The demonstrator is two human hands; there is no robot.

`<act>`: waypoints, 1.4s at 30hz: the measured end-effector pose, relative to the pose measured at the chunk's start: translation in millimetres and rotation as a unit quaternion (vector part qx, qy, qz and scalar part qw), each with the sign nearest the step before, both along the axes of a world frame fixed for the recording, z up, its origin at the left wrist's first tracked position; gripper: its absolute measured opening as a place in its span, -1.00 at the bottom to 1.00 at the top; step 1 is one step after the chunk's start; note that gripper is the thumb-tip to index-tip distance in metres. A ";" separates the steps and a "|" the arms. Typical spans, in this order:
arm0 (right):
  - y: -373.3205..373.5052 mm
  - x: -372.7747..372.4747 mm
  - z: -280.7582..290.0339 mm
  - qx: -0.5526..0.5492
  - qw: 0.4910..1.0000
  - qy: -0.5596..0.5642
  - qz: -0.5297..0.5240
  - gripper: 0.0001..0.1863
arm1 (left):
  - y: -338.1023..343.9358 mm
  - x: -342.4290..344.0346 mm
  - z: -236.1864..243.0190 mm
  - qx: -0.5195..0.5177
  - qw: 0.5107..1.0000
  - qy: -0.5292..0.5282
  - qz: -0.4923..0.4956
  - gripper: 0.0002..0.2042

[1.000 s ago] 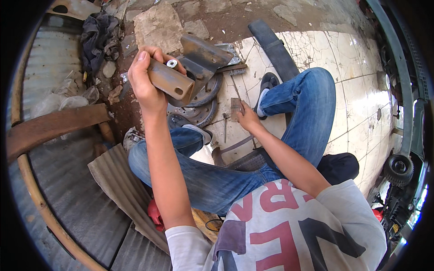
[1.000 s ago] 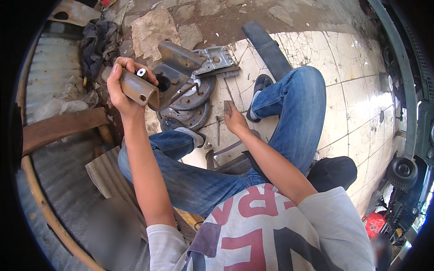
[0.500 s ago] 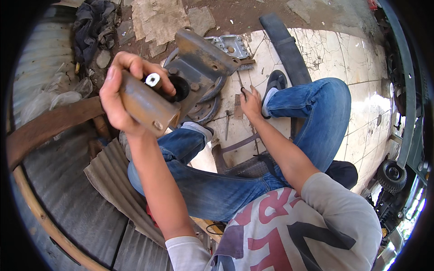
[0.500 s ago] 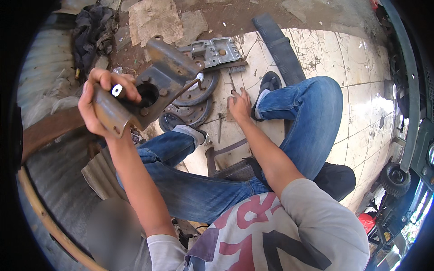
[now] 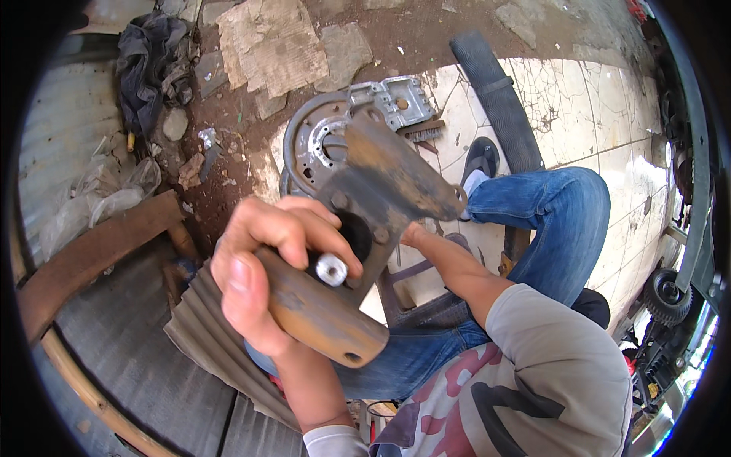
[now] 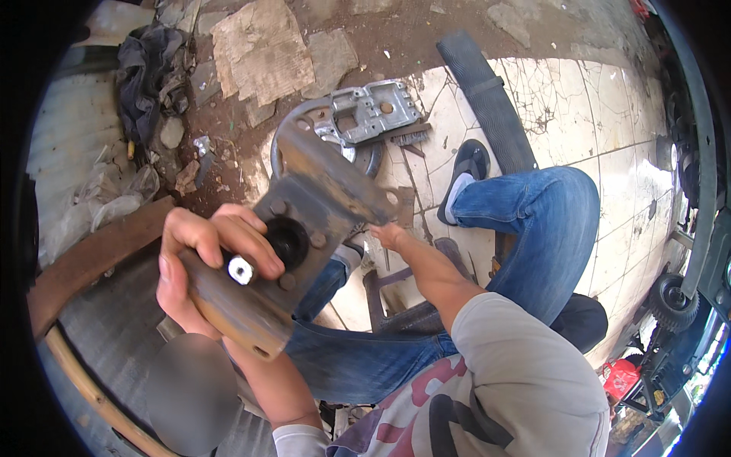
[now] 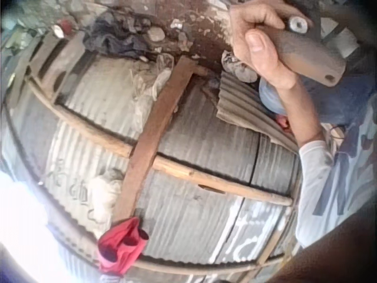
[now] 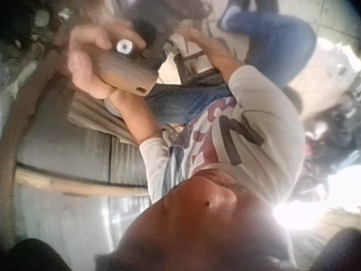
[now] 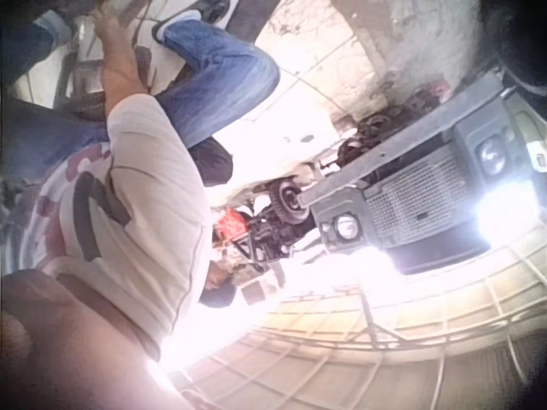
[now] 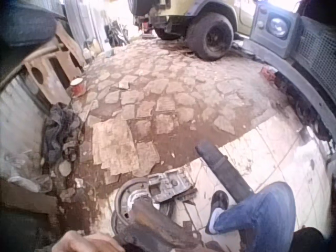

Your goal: The person sits on the ground and uses a metal rod to scrape and clean the interior of a metal mechanical housing. They rotate the part to access different areas and repeatedly insert the rod to remove debris.

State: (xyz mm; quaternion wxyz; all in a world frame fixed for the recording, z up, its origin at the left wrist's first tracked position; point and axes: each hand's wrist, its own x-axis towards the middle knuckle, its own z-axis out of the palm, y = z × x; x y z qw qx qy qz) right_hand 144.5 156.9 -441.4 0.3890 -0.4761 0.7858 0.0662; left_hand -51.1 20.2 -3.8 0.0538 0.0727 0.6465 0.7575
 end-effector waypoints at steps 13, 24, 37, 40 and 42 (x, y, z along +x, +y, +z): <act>45.0 -22.5 -90.6 -0.163 0.960 0.063 -0.220 -0.80 | -3.5 -10.5 -2.6 0.007 0.999 0.028 -0.038 -0.64; 118.3 -77.1 7.3 -0.065 0.947 0.103 -0.296 -0.82 | -16.8 -13.4 -5.7 0.049 0.998 0.003 -0.032 -0.61; 96.4 -45.2 35.4 0.003 0.857 -0.011 -0.515 -0.54 | -21.2 -11.2 -9.2 0.056 0.998 0.008 -0.023 -0.59; 89.5 -57.5 35.0 0.067 0.845 -0.004 -0.530 -0.51 | -20.8 -12.7 -10.0 0.059 0.998 0.008 -0.029 -0.59; 85.7 -59.3 35.1 0.077 0.836 0.021 -0.542 -0.52 | -18.0 -13.0 -9.0 0.061 0.998 0.006 -0.025 -0.58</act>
